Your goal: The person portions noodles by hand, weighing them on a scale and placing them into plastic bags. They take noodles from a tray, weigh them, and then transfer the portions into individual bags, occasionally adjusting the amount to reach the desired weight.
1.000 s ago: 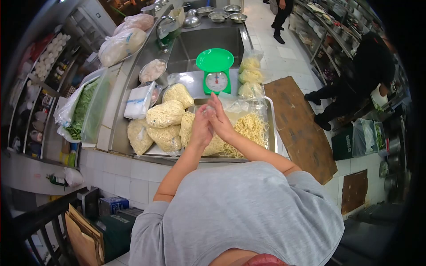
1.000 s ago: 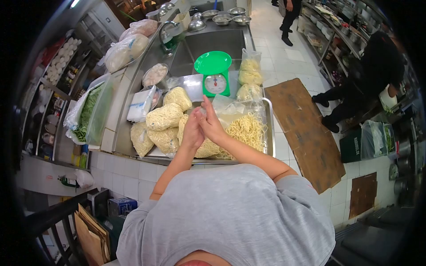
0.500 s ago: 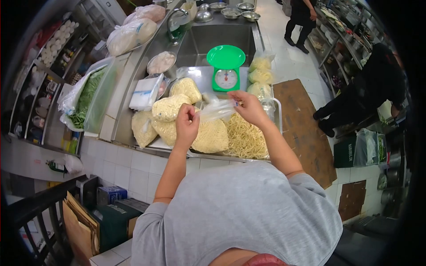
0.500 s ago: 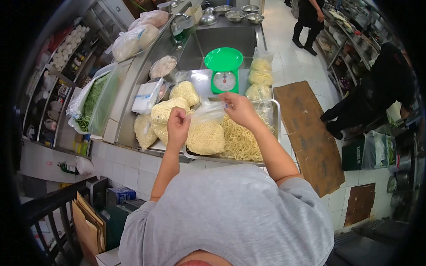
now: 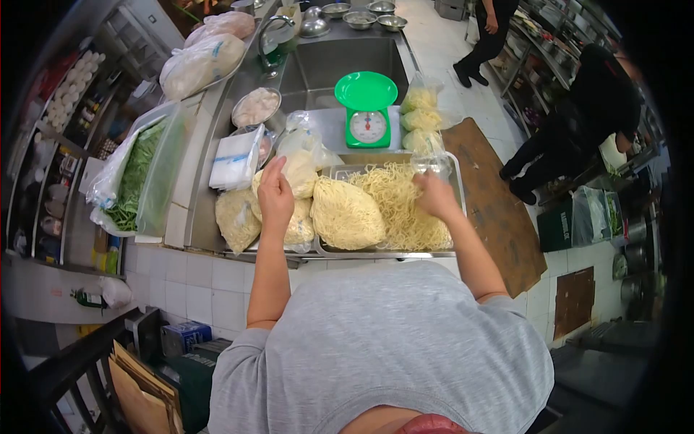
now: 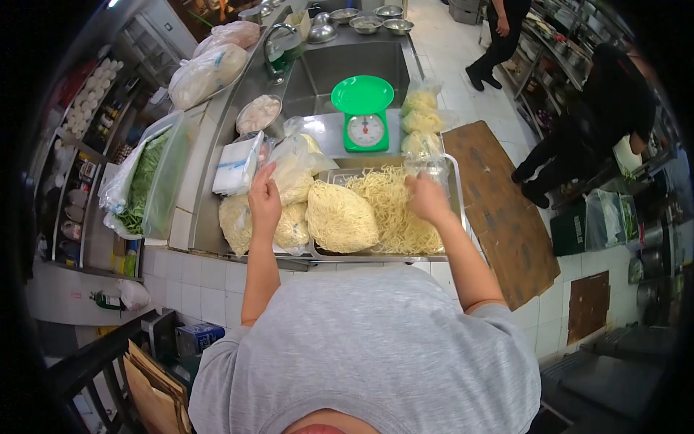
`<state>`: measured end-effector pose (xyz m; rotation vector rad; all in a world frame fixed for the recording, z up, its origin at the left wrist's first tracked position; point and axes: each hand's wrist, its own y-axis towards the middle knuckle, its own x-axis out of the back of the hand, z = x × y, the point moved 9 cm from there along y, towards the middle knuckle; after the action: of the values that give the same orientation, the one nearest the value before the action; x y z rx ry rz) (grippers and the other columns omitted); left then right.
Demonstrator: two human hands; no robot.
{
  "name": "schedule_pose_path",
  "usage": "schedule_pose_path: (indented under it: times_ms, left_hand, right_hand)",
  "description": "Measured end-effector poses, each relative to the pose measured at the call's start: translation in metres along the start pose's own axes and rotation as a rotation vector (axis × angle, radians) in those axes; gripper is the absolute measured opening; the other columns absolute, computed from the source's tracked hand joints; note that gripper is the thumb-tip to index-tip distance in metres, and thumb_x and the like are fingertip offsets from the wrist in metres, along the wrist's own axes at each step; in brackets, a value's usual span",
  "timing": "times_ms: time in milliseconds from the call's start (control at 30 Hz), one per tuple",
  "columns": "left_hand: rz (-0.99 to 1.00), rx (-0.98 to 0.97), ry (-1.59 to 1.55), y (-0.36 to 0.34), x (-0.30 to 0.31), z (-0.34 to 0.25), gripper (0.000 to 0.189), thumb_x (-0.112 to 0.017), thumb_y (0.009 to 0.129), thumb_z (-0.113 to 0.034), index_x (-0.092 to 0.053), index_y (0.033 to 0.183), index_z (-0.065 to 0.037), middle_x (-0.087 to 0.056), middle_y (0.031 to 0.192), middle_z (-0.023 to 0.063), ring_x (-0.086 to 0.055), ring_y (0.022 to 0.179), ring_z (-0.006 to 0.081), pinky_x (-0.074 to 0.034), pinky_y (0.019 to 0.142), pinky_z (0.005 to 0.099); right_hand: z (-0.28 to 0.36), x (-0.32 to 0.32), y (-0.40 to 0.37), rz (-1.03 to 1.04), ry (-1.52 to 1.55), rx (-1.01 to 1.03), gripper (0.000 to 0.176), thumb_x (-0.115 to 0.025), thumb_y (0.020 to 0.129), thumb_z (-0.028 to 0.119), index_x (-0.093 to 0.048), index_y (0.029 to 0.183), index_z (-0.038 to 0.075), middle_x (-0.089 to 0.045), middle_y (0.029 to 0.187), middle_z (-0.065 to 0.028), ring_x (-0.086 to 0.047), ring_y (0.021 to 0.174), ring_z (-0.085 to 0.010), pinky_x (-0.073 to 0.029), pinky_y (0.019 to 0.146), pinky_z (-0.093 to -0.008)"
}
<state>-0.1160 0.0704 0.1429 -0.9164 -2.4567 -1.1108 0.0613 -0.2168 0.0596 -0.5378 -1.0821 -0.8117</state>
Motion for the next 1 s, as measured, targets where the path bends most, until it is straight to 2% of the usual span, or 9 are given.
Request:
schedule_pose_path:
  times_ms: [233,333,433,533,600,767,867,967,1000]
  left_hand:
    - [0.011,-0.033,-0.039,0.014,0.007,0.003,0.033,-0.043,0.083,0.005,-0.057,0.112,0.004,-0.056,0.115,0.0216,-0.055,0.106,0.0342,-0.044,0.088,0.0355]
    - [0.011,-0.075,-0.022,0.015,0.008,0.0,0.033,-0.042,0.083,0.005,-0.057,0.112,0.004,-0.056,0.115,0.0211,-0.055,0.106,0.0339,-0.045,0.086,0.0346]
    - [0.0,-0.076,-0.045,0.019,0.012,0.0,0.033,-0.043,0.083,0.006,-0.057,0.112,0.004,-0.056,0.116,0.0205,-0.055,0.106,0.0335,-0.046,0.084,0.0342]
    - [-0.015,-0.06,-0.076,0.018,0.018,0.01,0.032,-0.043,0.083,0.006,-0.057,0.112,0.004,-0.056,0.117,0.0198,-0.056,0.105,0.0328,-0.046,0.083,0.0342]
    - [-0.025,-0.066,-0.067,0.019,0.023,0.013,0.032,-0.043,0.084,0.006,-0.057,0.112,0.004,-0.056,0.117,0.0193,-0.056,0.105,0.0319,-0.047,0.082,0.0338]
    - [-0.02,0.052,-0.11,0.017,0.032,0.023,0.032,-0.043,0.084,0.006,-0.057,0.113,0.004,-0.056,0.116,0.0187,-0.056,0.103,0.0306,-0.046,0.083,0.0332]
    - [-0.015,0.039,-0.122,0.017,0.031,0.021,0.033,-0.043,0.084,0.005,-0.057,0.113,0.004,-0.056,0.117,0.0189,-0.056,0.105,0.0307,-0.045,0.085,0.0329]
    - [-0.018,-0.022,-0.087,0.018,0.031,0.013,0.033,-0.042,0.084,0.005,-0.057,0.113,0.004,-0.055,0.118,0.0193,-0.055,0.107,0.0311,-0.044,0.087,0.0329]
    - [-0.019,-0.039,-0.069,0.019,0.032,0.011,0.033,-0.042,0.084,0.005,-0.057,0.114,0.003,-0.054,0.119,0.0195,-0.054,0.108,0.0313,-0.044,0.087,0.033]
  right_hand:
    - [0.061,0.147,-0.006,-0.311,0.246,0.19,0.041,-0.062,0.061,-0.002,-0.059,0.101,0.008,-0.056,0.097,-0.0142,-0.059,0.09,-0.0339,-0.047,0.077,-0.0404]
    - [0.079,0.183,0.002,-0.35,0.246,0.228,0.039,-0.061,0.063,-0.002,-0.058,0.101,0.006,-0.056,0.097,-0.0139,-0.058,0.092,-0.0324,-0.046,0.078,-0.0393]
    - [0.101,0.199,0.0,-0.319,0.262,0.165,0.039,-0.062,0.064,-0.001,-0.058,0.102,0.006,-0.056,0.098,-0.0139,-0.058,0.093,-0.0321,-0.046,0.079,-0.039]
    - [0.093,0.152,0.016,-0.254,0.142,0.197,0.046,-0.065,0.061,-0.001,-0.057,0.105,0.004,-0.054,0.095,-0.0137,-0.056,0.091,-0.0319,-0.045,0.078,-0.0365]
    - [0.083,0.106,0.019,-0.101,0.031,0.119,0.048,-0.073,0.06,0.01,-0.058,0.105,0.006,-0.054,0.098,-0.0148,-0.056,0.095,-0.0333,-0.046,0.081,-0.04]
    - [0.04,-0.019,0.036,0.27,0.025,0.141,0.073,-0.079,0.061,0.021,-0.049,0.127,0.016,-0.05,0.117,-0.02,-0.054,0.105,-0.0364,-0.046,0.087,-0.0411]
    - [0.021,-0.072,0.037,0.442,-0.185,0.024,0.082,-0.079,0.059,0.021,-0.043,0.133,0.018,-0.047,0.123,-0.0226,-0.053,0.108,-0.0372,-0.046,0.088,-0.0415]
    - [0.019,-0.076,0.041,0.336,-0.168,0.054,0.074,-0.078,0.061,0.022,-0.048,0.128,0.016,-0.053,0.117,-0.0223,-0.058,0.1,-0.0344,-0.048,0.085,-0.0408]
    - [0.011,-0.074,0.043,0.35,-0.068,-0.008,0.069,-0.075,0.061,0.019,-0.051,0.125,0.014,-0.056,0.112,-0.0213,-0.06,0.097,-0.0336,-0.049,0.082,-0.0399]
